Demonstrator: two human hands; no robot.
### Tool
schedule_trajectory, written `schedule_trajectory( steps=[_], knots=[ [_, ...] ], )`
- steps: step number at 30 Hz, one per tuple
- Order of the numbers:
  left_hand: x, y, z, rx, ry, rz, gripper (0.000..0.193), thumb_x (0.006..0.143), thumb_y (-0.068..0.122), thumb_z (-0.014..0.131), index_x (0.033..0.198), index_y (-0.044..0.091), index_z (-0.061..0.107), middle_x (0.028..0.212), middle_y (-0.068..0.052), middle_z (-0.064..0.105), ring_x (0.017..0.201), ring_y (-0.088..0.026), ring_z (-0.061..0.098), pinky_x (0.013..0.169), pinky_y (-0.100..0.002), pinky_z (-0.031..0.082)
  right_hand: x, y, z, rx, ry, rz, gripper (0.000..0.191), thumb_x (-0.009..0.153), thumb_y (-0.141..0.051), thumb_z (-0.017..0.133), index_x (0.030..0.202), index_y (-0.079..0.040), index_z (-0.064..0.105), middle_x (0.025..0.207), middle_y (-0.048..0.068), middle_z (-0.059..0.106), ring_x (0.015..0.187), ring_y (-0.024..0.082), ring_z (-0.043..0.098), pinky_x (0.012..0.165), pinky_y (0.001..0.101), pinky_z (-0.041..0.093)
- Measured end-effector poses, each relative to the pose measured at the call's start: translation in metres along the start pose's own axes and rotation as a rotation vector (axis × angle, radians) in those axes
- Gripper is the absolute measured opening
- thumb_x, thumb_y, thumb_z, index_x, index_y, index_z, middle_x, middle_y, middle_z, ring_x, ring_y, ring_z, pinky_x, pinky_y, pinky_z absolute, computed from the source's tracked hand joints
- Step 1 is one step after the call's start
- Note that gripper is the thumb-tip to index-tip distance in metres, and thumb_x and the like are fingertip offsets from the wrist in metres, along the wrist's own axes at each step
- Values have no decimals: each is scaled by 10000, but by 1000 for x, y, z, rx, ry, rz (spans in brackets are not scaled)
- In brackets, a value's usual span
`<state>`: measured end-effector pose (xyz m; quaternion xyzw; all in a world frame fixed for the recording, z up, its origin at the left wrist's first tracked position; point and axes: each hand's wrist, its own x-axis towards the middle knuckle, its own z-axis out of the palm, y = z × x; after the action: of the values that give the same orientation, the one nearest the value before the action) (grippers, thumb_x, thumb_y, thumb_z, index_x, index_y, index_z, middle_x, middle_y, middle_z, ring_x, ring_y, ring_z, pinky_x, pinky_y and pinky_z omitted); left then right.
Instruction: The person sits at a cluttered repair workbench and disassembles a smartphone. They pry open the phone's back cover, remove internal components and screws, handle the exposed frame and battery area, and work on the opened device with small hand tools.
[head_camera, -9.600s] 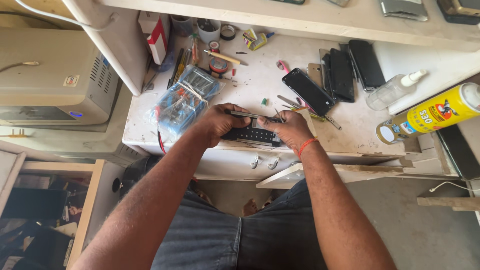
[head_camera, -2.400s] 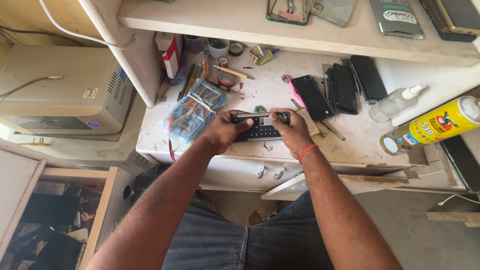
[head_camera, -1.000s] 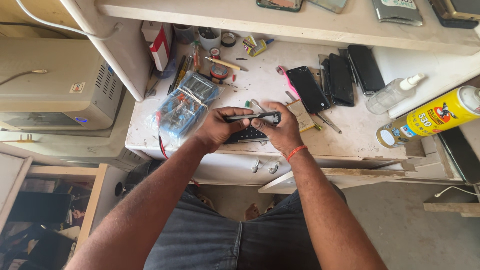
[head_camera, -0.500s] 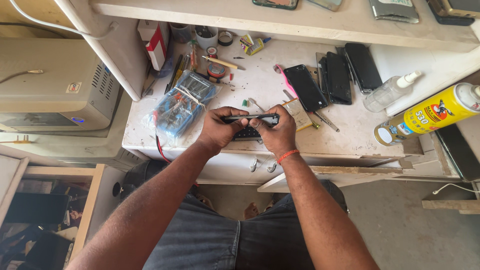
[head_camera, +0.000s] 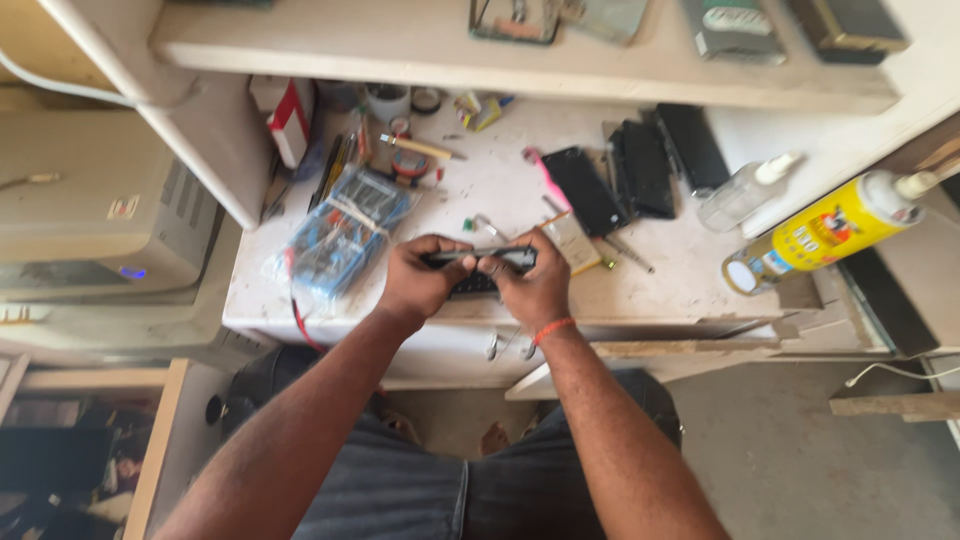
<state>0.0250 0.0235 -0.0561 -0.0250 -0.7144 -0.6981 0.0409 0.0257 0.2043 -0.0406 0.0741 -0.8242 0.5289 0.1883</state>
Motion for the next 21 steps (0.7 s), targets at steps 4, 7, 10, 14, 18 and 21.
schedule_trajectory(
  steps=[4, 7, 10, 14, 18, 21],
  knots=[
    [1, 6, -3, -52, -36, -40, 190, 831, 93, 865, 965, 3, 765, 887, -22, 754, 789, -66, 637, 718, -247, 532, 7, 4, -6, 291, -107, 122, 382, 729, -256, 947, 865, -54, 653, 802, 8, 718, 755, 64, 637, 681, 247, 554],
    [0, 10, -7, -245, -49, -156, 283, 784, 56, 880, 1015, 4, 726, 904, -16, 742, 796, -86, 667, 737, -261, 551, 10, 10, -7, 441, -121, 201, 376, 729, -244, 940, 891, -40, 668, 831, 15, 720, 766, 77, 655, 696, 244, 564],
    [0, 11, -11, -254, -103, -143, 334, 777, 35, 884, 1059, 14, 707, 941, -3, 729, 837, -85, 651, 772, -264, 544, 13, 14, -8, 526, -52, 270, 380, 737, -209, 939, 945, -24, 681, 860, 34, 713, 779, 93, 661, 715, 250, 563],
    [4, 11, -13, -277, -177, -168, 331, 762, 32, 863, 1060, 37, 718, 971, -12, 760, 876, -103, 675, 815, -275, 560, 14, 11, -14, 576, -111, 268, 383, 768, -157, 923, 1023, -8, 679, 911, 48, 726, 831, 111, 679, 765, 262, 577],
    [9, 16, -17, -465, -170, -272, 298, 804, 71, 814, 1077, 49, 696, 1009, -43, 761, 932, -162, 718, 852, -351, 616, 13, 1, -20, 667, -282, 217, 496, 722, -147, 907, 1126, -65, 631, 997, -6, 722, 931, 86, 685, 841, 251, 584],
    [12, 21, -20, -544, -181, -333, 262, 829, 74, 773, 1078, 50, 695, 1025, -54, 757, 963, -196, 743, 873, -403, 649, 18, -2, -20, 664, -346, 263, 486, 706, -142, 901, 1098, -64, 623, 1000, 1, 748, 934, 91, 713, 849, 272, 617]
  ],
)
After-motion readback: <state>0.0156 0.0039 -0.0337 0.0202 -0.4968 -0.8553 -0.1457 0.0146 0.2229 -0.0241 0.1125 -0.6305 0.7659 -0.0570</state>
